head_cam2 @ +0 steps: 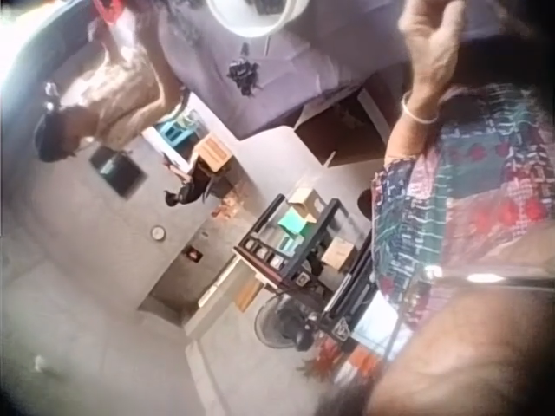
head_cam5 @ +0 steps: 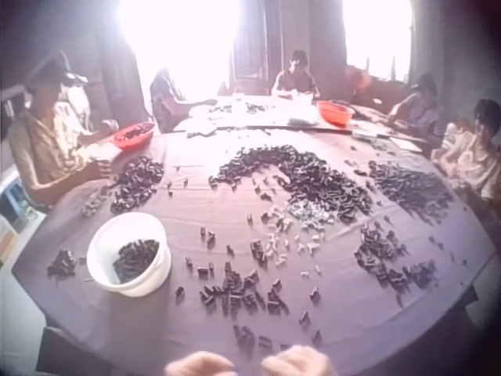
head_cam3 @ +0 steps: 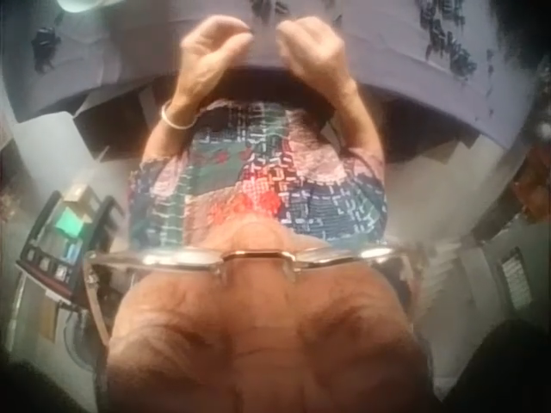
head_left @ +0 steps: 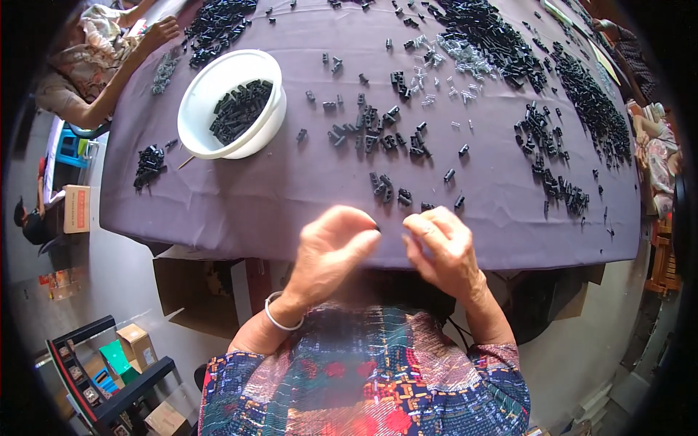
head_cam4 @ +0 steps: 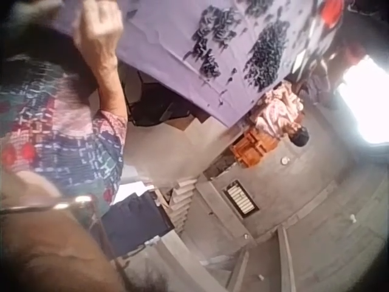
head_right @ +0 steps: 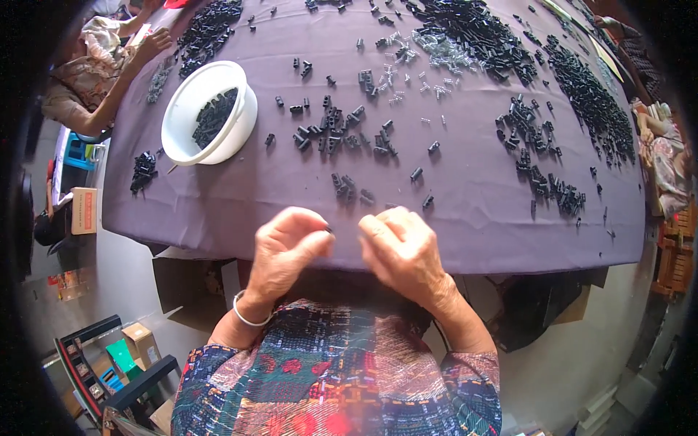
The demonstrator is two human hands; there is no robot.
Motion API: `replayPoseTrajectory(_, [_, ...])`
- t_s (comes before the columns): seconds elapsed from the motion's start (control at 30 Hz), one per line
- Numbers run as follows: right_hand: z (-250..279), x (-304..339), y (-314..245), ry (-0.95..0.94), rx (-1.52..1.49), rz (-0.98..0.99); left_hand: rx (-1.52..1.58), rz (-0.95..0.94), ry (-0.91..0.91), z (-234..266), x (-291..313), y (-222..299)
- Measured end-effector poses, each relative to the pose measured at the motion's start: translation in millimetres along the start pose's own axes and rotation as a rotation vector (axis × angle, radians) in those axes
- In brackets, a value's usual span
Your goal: Assembling small black plastic components by hand.
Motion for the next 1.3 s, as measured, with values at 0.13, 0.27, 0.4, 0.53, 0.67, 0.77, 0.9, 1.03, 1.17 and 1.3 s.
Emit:
replayPoseTrajectory(0.13, [3.0,-13.1,12.3,0.033,0.214,0.002,-0.483,-0.429,0.327,42.9,-0.1,53.1])
replayPoseTrajectory(0.27, [-13.5,-29.6,12.3,-0.028,0.26,0.049,-0.812,-0.662,0.563,80.0,-10.2,91.3])
replayPoseTrajectory(0.4, [-23.9,-39.8,12.0,-0.117,0.363,0.067,-1.052,-0.727,0.602,109.9,-31.7,103.4])
replayPoseTrajectory(0.53, [-17.3,-46.0,24.6,-0.056,0.381,0.039,-1.16,-0.621,0.6,131.0,-49.8,97.7])
replayPoseTrajectory(0.67, [-6.9,-65.4,37.3,0.002,0.231,0.03,-1.106,-0.519,0.549,138.2,-54.2,98.4])
replayPoseTrajectory(0.77, [-6.6,-88.5,49.3,0.036,0.288,0.012,-1.229,-0.756,0.682,127.1,-48.4,105.2])
replayPoseTrajectory(0.9, [-20.5,-103.8,42.5,-0.08,0.4,0.084,-1.145,-0.971,0.496,80.8,-30.7,99.0])
replayPoseTrajectory(1.03, [-27.3,-85.0,37.7,-0.129,0.421,0.108,-1.076,-0.851,0.135,49.2,-35.5,63.7])
replayPoseTrajectory(1.17, [-14.5,-61.5,31.5,-0.188,0.32,0.123,-1.03,-0.792,0.052,37.9,-42.2,41.4])
replayPoseTrajectory(1.3, [-3.6,-49.6,31.8,-0.206,0.239,0.114,-1.033,-0.727,-0.056,24.1,-45.5,29.3])
Point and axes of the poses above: each hand's wrist, its own x-axis away from the middle knuckle, its own z-axis out of the back of the hand, y = z × x, the point moved 4 cm from there along -x, towards the middle knuckle, and after that the axes turned 7 degrees about -y, right-handed, at the moved point
